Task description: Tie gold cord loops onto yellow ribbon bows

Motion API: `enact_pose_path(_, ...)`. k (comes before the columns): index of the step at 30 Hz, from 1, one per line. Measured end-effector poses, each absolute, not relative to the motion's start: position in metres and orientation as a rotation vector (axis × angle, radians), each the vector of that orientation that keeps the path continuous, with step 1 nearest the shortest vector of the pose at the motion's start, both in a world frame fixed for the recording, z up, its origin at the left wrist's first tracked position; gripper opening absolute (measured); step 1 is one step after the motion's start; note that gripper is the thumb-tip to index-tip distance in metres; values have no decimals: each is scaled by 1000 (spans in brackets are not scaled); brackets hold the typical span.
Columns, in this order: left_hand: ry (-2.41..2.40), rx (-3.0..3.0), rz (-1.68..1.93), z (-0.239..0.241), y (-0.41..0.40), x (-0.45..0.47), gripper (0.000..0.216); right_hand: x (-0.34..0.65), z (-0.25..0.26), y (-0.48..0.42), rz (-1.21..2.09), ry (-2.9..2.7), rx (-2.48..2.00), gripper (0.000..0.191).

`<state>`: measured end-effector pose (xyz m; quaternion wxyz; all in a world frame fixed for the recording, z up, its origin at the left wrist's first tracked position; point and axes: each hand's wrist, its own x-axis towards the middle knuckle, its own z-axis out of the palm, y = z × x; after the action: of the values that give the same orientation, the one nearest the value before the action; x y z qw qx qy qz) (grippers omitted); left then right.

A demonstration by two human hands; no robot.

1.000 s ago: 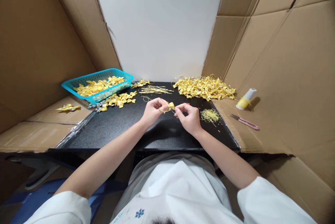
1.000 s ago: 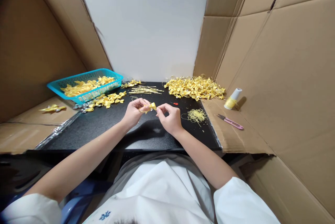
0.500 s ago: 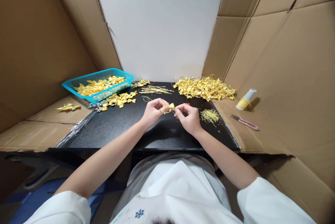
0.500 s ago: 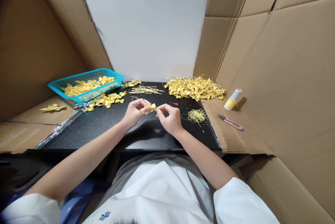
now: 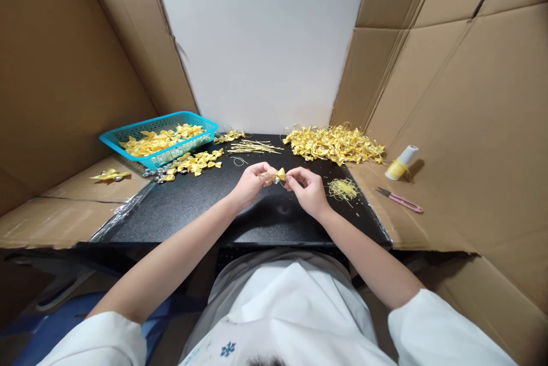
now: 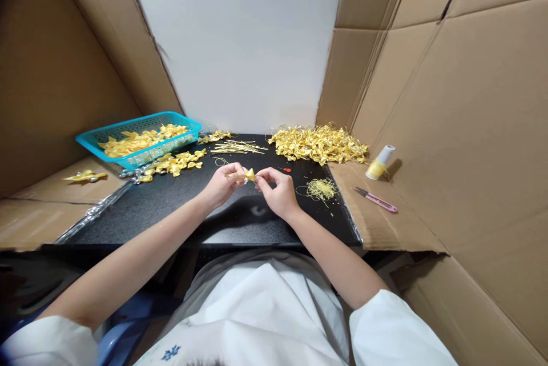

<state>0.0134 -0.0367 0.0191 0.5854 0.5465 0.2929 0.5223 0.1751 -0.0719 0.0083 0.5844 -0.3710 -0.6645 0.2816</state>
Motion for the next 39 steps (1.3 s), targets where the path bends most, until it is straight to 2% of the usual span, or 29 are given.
enact_pose_path(11, 744, 1214, 1159, 20, -36, 15, 18, 175, 15, -78, 462, -1620, -932, 15)
enact_pose_path(21, 682, 1087, 1023, 22, -37, 15, 25, 175, 12, -75, 527, -1597, -939, 15)
enact_pose_path(39, 685, 1118, 1021, 20, -35, 14, 29, 177, 16, -78, 214, -1718, -967, 19)
